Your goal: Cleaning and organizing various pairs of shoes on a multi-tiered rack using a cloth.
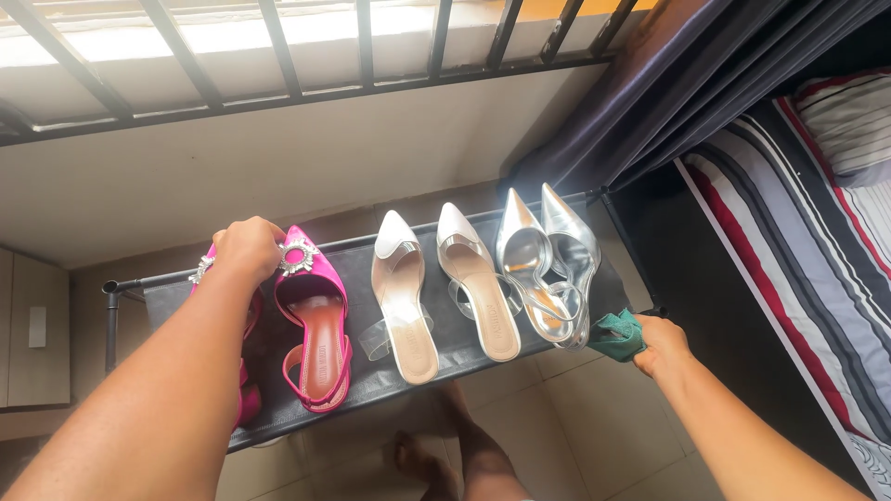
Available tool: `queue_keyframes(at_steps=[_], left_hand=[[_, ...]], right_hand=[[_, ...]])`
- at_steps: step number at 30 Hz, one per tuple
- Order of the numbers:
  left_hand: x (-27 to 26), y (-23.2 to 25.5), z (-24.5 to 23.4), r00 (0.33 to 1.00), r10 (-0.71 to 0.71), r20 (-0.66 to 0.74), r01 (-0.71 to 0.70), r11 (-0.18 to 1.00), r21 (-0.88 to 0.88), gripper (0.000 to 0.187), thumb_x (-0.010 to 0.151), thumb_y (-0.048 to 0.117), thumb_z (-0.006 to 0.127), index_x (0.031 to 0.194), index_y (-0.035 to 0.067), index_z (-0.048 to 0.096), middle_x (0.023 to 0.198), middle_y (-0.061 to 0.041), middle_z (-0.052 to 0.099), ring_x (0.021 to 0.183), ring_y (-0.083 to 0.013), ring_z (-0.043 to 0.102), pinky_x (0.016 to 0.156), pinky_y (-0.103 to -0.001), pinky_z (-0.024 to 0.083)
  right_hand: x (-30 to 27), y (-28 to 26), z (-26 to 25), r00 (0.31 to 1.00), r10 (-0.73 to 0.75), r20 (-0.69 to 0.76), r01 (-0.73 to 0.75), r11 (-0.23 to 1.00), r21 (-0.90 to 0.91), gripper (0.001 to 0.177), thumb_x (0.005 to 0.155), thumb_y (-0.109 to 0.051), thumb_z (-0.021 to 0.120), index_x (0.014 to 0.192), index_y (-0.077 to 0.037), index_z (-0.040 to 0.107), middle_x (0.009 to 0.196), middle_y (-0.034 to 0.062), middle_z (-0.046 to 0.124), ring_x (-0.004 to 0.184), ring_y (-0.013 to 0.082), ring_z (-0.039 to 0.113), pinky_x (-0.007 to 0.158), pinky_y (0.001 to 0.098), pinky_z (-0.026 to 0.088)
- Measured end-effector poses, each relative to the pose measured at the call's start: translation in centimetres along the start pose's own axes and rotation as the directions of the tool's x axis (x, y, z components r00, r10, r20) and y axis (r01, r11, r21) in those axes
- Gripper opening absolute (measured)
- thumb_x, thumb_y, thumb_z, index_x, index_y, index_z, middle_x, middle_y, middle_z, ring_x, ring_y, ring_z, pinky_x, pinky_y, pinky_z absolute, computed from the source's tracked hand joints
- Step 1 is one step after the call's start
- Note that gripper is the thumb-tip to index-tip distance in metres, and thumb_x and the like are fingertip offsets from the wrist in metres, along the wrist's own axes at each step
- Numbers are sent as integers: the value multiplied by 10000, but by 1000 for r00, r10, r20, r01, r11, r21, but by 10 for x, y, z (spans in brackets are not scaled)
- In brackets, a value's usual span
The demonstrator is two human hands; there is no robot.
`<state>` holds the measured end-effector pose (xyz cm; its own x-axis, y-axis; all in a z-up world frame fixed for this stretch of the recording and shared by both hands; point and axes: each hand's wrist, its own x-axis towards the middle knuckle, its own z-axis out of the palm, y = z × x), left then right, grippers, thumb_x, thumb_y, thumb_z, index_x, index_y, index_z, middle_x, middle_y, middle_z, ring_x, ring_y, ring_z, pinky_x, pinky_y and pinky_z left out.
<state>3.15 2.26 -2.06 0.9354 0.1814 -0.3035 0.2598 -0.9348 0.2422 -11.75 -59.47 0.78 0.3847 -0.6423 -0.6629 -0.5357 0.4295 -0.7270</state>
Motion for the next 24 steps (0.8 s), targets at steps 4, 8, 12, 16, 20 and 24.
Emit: queue_keyframes(at_steps=[4, 8, 12, 16, 20, 24], left_hand=[[11, -3, 1, 1000, 13, -4, -13, 1000, 3, 366, 855, 66, 713, 1170, 228, 806, 1136, -85, 774, 1159, -275, 661, 1123, -409, 383], [23, -12, 0, 999, 12, -35, -12, 1000, -7, 375, 860, 47, 703, 1172, 229, 804, 1135, -89, 769, 1153, -294, 650, 1091, -408, 403], [28, -13, -7, 999, 17, -48, -16, 1000, 22, 371, 864, 40, 699, 1164, 230, 805, 1124, -90, 776, 1136, -277, 670, 1104, -411, 404], [45, -20, -8, 997, 19, -74, -18, 1000, 8, 373, 864, 37, 693, 1158, 235, 810, 1125, -93, 775, 1127, -282, 678, 1091, -412, 422], [64, -23, -14, 995, 19, -98, -20, 1000, -10, 358, 866, 42, 693, 1134, 243, 820, 1124, -96, 774, 1124, -287, 684, 1084, -415, 434], [72, -24, -20, 994, 16, -108, -19, 1000, -22, 343, 865, 51, 697, 1119, 245, 823, 1133, -93, 770, 1130, -289, 681, 1084, -413, 439]], right_hand=[[9, 0, 4, 1000, 10, -12, -10, 998, 54, 163, 947, 36, 568, 1075, 118, 624, 967, 162, 660, 702, 200, 701, 508, 337, 589], [29, 1, 10, 999, -26, 19, 28, 994, -103, 167, 918, 20, 601, 1046, 67, 698, 917, 115, 664, 621, 146, 631, 422, 294, 401], [39, -4, 25, 999, -44, 28, 47, 989, -141, 111, 909, -19, 640, 991, 35, 692, 799, 64, 608, 488, 94, 506, 355, 287, 254], [25, -11, 48, 999, -51, -19, 48, 987, -150, 78, 898, -24, 644, 948, -9, 702, 756, 52, 594, 461, 91, 486, 354, 287, 215], [39, -9, 59, 998, -64, 9, 64, 991, -115, 33, 883, -12, 669, 914, 0, 667, 762, 47, 583, 464, 86, 463, 349, 294, 217], [45, -8, 65, 997, -71, 4, 71, 979, -189, 85, 891, -31, 673, 963, 2, 704, 804, 42, 565, 483, 72, 377, 369, 298, 170]])
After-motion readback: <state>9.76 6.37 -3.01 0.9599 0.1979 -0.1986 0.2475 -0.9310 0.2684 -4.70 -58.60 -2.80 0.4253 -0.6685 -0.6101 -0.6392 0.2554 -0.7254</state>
